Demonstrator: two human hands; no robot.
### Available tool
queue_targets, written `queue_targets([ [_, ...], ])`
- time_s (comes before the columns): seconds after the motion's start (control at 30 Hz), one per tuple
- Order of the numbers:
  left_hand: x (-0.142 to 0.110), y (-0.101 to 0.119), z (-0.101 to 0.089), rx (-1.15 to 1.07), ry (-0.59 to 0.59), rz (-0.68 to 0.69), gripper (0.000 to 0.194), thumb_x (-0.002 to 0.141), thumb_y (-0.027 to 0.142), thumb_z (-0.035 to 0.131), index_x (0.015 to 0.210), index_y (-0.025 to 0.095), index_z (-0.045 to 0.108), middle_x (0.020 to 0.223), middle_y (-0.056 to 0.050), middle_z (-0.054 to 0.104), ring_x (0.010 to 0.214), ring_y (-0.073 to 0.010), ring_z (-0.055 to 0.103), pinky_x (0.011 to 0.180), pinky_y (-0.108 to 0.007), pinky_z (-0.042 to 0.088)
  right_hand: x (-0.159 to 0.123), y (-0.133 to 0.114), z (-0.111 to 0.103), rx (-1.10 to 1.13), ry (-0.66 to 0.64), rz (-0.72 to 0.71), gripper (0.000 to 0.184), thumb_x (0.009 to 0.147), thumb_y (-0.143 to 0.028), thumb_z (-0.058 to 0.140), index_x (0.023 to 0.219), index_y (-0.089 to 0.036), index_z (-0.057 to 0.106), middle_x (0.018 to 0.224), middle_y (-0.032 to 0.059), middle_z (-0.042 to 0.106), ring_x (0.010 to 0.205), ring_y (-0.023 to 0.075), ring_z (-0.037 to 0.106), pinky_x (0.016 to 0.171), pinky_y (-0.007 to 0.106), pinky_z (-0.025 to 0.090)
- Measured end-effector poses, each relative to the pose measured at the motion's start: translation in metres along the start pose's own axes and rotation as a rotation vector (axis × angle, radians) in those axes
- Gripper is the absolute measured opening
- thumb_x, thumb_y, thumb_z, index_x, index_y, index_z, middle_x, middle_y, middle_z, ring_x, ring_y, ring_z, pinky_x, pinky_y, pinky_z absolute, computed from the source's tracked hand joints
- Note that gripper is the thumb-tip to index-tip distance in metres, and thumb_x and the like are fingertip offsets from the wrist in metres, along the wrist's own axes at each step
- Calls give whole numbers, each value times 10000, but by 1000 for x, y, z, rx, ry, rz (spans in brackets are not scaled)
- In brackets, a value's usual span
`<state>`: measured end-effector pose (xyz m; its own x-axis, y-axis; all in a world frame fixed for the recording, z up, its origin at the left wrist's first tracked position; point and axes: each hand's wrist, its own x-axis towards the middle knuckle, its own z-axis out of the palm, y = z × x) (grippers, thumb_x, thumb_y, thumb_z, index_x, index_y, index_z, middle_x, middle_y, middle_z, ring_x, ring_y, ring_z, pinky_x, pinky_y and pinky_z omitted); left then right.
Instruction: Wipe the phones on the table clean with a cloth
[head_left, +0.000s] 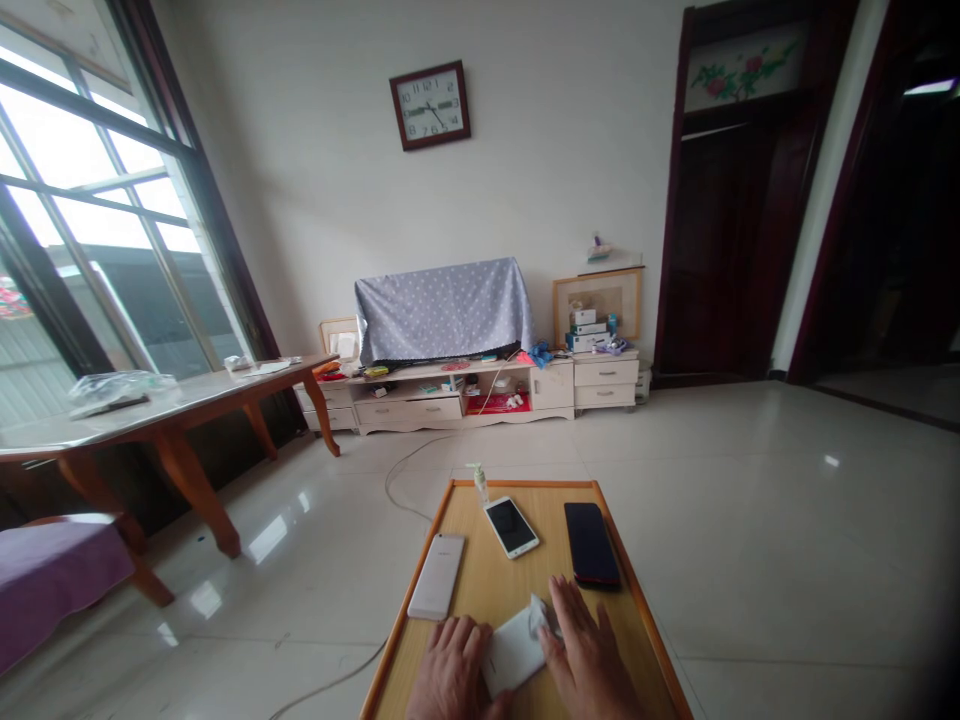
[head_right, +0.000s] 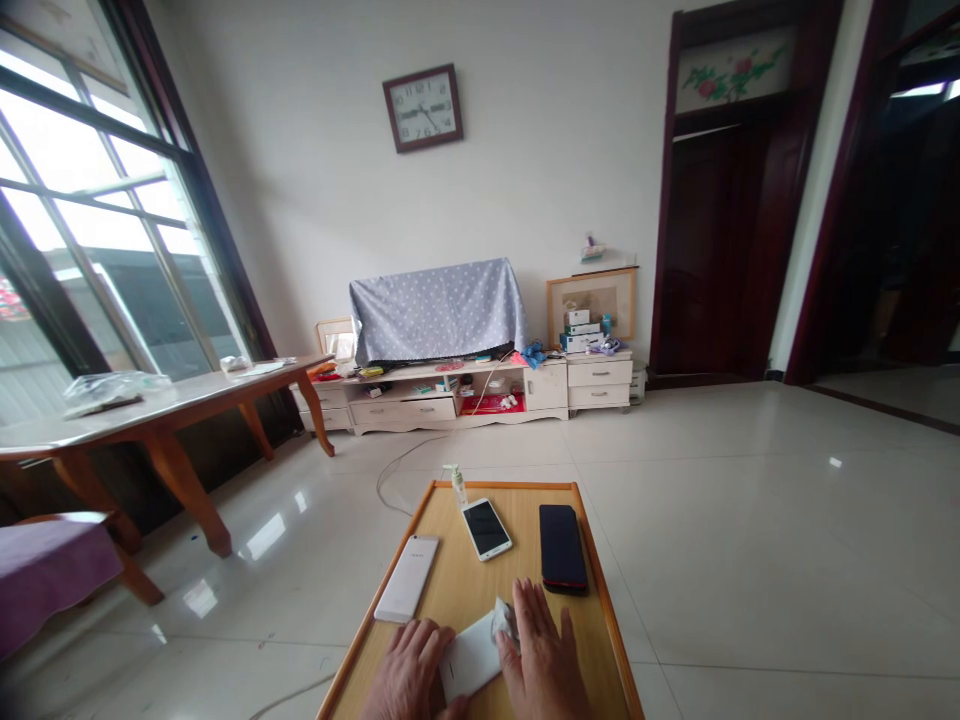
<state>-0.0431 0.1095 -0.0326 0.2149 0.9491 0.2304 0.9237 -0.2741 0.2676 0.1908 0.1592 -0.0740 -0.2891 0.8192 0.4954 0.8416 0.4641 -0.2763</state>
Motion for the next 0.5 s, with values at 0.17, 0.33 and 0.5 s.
queue_targets([
  [0.17, 0, 7, -7, 7, -32, -33, 433, 719, 549, 694, 1048, 275, 630, 1036, -58, 644, 1004, -277, 575, 924, -430, 424, -7, -3, 8, -32, 25, -176, 587, 1017, -449, 458, 1554, -218, 398, 1533, 117, 478, 1374, 319, 516, 1104, 545, 441],
  [0.33, 1, 7, -7, -3, -48, -32, 416, 736, 546, 687, 1043, 269, 636, 1038, -59, 644, 1014, -275, 574, 938, -434, 426, -16, -3, 27, -54, 26, -276, 607, 978, -524, 521, 1501, -218, 489, 1456, 136, 562, 1279, 330, 603, 1116, 555, 398],
  [0.5, -1, 0, -3, -14, -57, -39, 430, 758, 579, 669, 1055, 270, 637, 1056, -61, 640, 1027, -275, 561, 948, -435, 415, -17, -7, 29, -62, 3, -232, 635, 970, -590, 503, 1517, -271, 460, 1493, 114, 516, 1304, 368, 576, 1103, 632, 384],
])
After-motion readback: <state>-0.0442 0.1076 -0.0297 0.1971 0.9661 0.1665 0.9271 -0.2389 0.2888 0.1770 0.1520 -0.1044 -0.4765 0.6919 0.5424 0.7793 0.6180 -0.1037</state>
